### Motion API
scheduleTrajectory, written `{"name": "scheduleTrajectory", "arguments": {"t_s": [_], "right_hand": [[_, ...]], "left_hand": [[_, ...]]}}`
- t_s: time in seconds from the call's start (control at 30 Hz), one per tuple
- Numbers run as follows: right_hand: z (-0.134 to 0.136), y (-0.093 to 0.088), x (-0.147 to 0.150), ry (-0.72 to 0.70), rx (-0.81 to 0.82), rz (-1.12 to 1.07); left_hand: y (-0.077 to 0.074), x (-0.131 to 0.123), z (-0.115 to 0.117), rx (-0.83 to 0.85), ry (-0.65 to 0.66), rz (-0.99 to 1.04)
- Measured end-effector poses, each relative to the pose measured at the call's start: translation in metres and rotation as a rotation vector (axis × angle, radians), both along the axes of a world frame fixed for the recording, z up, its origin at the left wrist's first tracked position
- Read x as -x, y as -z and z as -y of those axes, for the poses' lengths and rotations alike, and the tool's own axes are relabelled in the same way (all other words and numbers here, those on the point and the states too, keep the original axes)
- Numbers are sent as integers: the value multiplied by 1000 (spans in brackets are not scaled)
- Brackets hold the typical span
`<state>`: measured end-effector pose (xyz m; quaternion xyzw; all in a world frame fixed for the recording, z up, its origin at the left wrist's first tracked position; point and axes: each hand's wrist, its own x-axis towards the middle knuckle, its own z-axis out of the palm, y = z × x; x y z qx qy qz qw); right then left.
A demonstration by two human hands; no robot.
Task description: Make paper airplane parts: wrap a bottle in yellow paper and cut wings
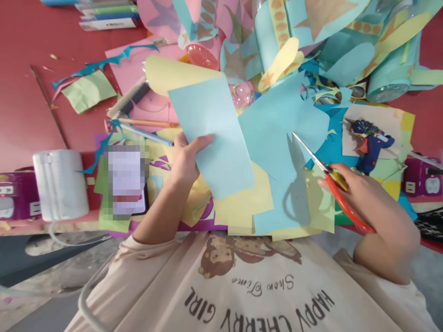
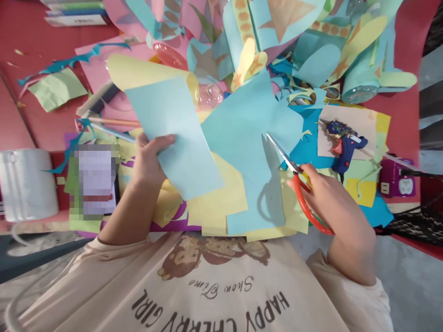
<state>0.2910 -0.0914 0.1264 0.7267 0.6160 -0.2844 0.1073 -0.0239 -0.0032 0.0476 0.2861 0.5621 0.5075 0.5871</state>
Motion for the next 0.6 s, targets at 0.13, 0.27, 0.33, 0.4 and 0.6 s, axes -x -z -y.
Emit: {"name": "scheduleTrajectory", "arguments": {"t_s": [0.13,0.27,0.33,0.4,0.6], "right_hand": [[-2,9,-1,-73,-170,53],[-16,36,-2,-193,-380,62],[-22,47,-3,-223,-409,99],[-25,54,-4,-206,-405,117],[-17,51,-12,-226,-409,99]], "left_hand": [[2,1,0,30,36,-32],[4,1,0,105,5,-54],[5,1,0,157,-15,-75],[6,2,-1,174,1,-88],[8,0,-3,53,208,-91]]}}
